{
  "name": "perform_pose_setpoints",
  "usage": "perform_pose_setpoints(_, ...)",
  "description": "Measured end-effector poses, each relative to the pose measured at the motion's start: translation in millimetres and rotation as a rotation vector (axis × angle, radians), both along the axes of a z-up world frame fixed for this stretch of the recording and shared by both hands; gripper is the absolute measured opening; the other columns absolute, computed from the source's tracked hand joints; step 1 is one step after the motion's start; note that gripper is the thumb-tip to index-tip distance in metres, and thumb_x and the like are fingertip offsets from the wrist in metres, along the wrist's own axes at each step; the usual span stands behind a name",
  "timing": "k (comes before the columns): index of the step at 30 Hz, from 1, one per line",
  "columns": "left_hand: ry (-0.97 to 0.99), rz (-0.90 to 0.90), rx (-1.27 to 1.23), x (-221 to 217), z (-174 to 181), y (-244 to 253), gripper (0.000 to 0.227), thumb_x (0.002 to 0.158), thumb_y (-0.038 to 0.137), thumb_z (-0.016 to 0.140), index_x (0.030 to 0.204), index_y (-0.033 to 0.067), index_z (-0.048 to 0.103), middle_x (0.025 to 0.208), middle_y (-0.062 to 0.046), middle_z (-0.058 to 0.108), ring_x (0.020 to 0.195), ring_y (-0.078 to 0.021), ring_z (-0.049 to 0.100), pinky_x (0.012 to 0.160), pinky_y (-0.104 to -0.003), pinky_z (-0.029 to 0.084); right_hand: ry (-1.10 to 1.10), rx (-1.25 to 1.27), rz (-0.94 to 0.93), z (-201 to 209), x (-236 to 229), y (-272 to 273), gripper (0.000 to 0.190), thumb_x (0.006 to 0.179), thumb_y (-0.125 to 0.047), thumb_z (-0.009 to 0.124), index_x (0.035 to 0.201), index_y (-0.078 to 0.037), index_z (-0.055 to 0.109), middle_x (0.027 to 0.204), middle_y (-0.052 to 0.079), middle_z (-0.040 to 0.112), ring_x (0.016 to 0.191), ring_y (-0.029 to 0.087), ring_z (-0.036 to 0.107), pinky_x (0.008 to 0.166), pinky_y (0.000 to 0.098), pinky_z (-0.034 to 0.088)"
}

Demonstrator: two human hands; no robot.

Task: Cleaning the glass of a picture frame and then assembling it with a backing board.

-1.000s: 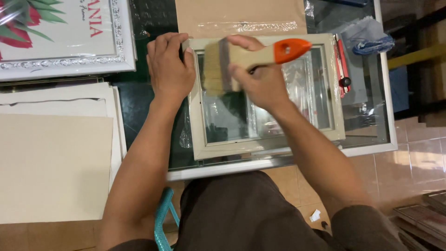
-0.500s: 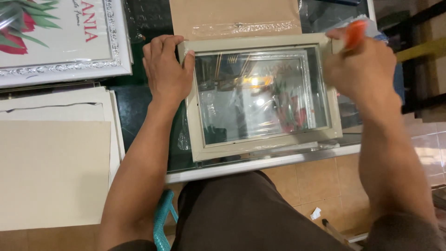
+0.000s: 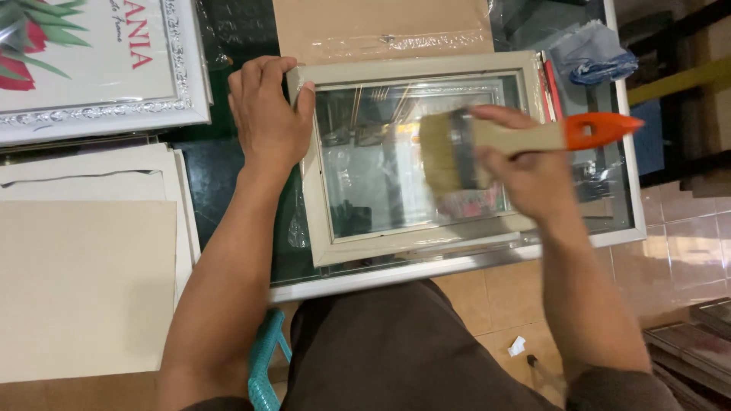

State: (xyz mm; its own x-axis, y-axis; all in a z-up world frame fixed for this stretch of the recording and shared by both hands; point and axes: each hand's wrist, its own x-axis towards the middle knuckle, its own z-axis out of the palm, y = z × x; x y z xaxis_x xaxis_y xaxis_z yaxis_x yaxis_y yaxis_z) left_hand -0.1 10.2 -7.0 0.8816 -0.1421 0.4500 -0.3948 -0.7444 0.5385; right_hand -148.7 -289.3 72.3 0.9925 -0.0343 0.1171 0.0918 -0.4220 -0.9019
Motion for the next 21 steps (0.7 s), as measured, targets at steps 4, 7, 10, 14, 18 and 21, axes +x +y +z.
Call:
perform_pose_setpoints(4,-0.024,-0.006,-0.006,1,-3,-1,0.030,0.093,0.017,0.076,0.120,0.0091,0.067,0.120,-0.009,0.058,0.109,-0.0307,0.049,0.096,-0.043,0.041,0.042,-0.214,-0.206,31,-22,-54,0.050,0.089,0.018,0.053,0.136,0.003,0.057,0.134,0.021,0.057,0.118,0.028,0.057,0.104,0.0345,0.047)
perform_pose_setpoints(7,-0.050,-0.010,-0.018,1,-1,0,0.031,0.091,0.015,0.076,0.120,0.0084,0.068,0.121,-0.010,0.059,0.109,-0.0314,0.050,0.095,-0.042,0.041,0.081,-0.310,-0.278,41,-24,-59,0.046,0.092,0.012,0.054,0.136,0.001,0.062,0.124,0.015,0.061,0.102,0.021,0.054,0.088,0.0283,0.044)
perform_pose_setpoints(10,-0.030,-0.014,-0.024,0,-2,-1,0.031,0.091,0.016,0.076,0.120,0.0079,0.067,0.121,-0.010,0.059,0.110,-0.0311,0.050,0.096,-0.042,0.041,-0.012,-0.582,-0.201,49,-20,-42,0.044,0.090,0.011,0.059,0.133,0.008,0.067,0.121,0.020,0.068,0.099,0.031,0.062,0.089,0.0376,0.049)
perform_pose_setpoints(14,-0.039,-0.003,-0.024,0,-2,1,0.030,0.092,0.016,0.076,0.120,0.0089,0.067,0.122,-0.009,0.059,0.110,-0.0301,0.050,0.095,-0.042,0.041,-0.155,-0.868,-0.159,43,-10,30,0.031,0.098,-0.001,0.068,0.129,-0.001,0.072,0.112,0.019,0.074,0.087,0.029,0.069,0.074,0.0348,0.056)
perform_pose_setpoints(18,-0.047,-0.013,-0.022,0,-2,0,0.032,0.091,0.016,0.076,0.121,0.0081,0.067,0.122,-0.010,0.059,0.109,-0.0314,0.050,0.095,-0.043,0.041,-0.222,-0.051,0.242,27,-10,122,0.043,0.097,-0.011,0.062,0.137,0.001,0.053,0.124,0.020,0.070,0.092,0.025,0.073,0.080,0.0341,0.065)
perform_pose_setpoints(21,-0.079,-0.020,-0.024,2,-5,0,0.031,0.091,0.017,0.076,0.120,0.0091,0.067,0.121,-0.009,0.059,0.108,-0.0319,0.051,0.093,-0.044,0.042,0.014,0.081,0.303,25,-17,135,0.046,0.092,-0.002,0.060,0.138,-0.002,0.054,0.142,0.018,0.061,0.120,0.028,0.067,0.100,0.0369,0.056)
